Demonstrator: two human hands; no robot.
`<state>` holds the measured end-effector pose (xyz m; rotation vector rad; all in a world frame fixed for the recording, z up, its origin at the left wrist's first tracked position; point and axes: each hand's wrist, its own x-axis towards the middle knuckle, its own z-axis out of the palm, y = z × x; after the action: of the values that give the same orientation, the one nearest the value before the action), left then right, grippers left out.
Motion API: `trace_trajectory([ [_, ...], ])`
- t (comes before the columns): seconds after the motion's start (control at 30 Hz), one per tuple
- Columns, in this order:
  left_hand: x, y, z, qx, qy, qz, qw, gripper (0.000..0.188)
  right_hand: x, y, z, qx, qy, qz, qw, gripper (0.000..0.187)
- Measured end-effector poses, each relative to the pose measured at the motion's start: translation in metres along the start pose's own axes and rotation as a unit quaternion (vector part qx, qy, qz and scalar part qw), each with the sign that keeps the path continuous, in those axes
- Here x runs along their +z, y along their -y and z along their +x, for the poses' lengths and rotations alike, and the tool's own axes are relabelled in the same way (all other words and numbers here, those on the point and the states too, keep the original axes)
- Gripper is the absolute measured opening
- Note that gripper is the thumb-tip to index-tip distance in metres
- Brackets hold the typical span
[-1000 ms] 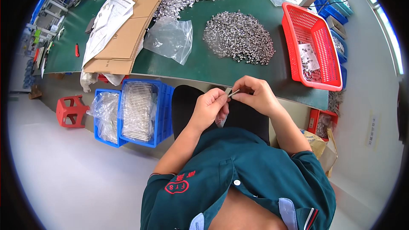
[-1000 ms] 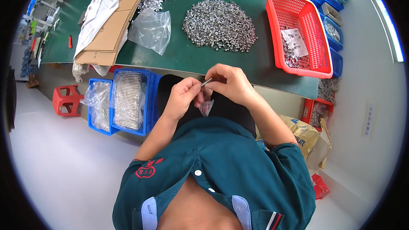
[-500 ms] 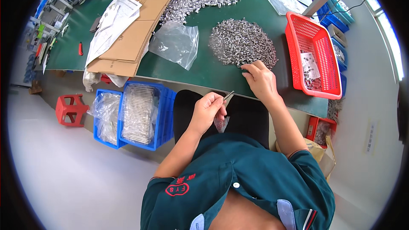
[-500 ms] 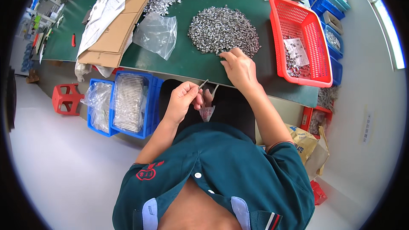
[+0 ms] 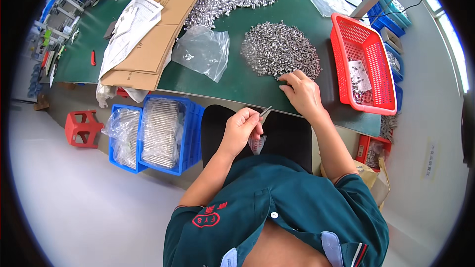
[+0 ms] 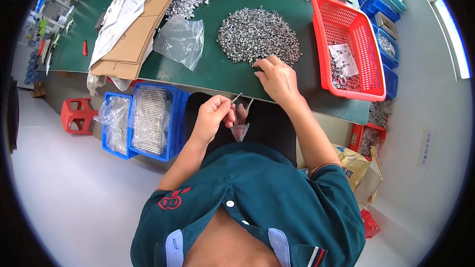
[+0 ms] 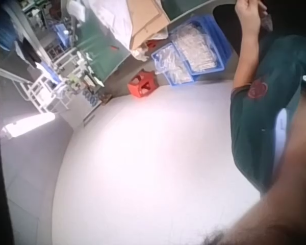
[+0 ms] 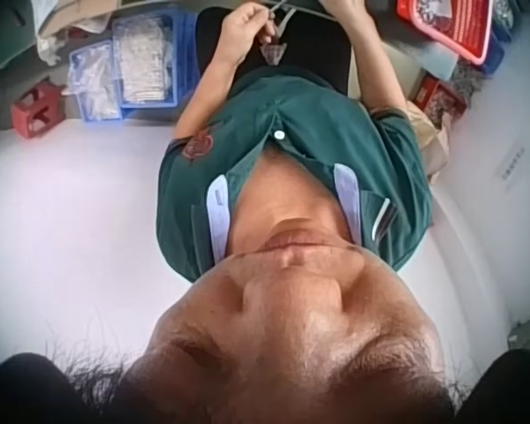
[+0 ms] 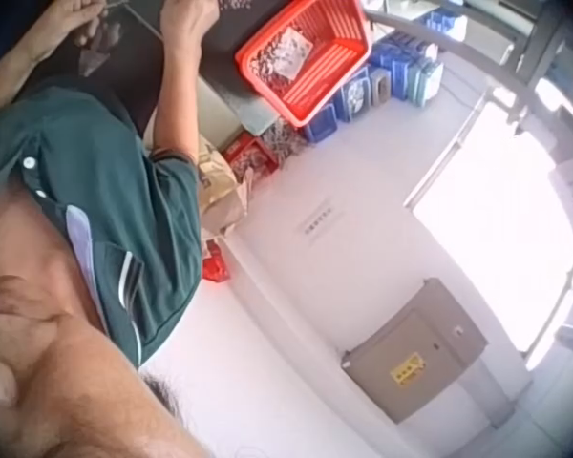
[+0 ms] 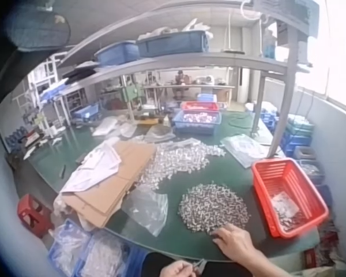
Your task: Sorting small metal hardware components and placing them into a plastic bag.
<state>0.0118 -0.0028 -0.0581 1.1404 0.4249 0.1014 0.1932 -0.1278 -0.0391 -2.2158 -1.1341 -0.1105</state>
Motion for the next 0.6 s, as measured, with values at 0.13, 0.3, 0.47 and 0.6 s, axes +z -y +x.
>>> trace_trajectory([
  [0.13, -0.001, 0.003, -0.001, 0.004, -0.006, 0.003, 1.000, 0.016, 0.002, 0.002, 0.004, -0.012, -0.013, -0.008, 1.000, 0.014],
  [0.3, 0.000, 0.003, -0.001, 0.001, -0.008, 0.001, 1.000, 0.016, 0.010, 0.002, 0.006, -0.006, -0.007, -0.028, 1.000, 0.013],
  [0.47, -0.001, 0.003, -0.002, 0.001, -0.009, 0.004, 1.000, 0.016, 0.009, 0.004, 0.005, -0.005, -0.002, -0.040, 0.999, 0.013],
  [0.6, -0.002, 0.003, -0.002, 0.002, -0.007, 0.003, 1.000, 0.016, 0.007, 0.007, 0.004, -0.002, 0.001, -0.030, 1.000, 0.013],
])
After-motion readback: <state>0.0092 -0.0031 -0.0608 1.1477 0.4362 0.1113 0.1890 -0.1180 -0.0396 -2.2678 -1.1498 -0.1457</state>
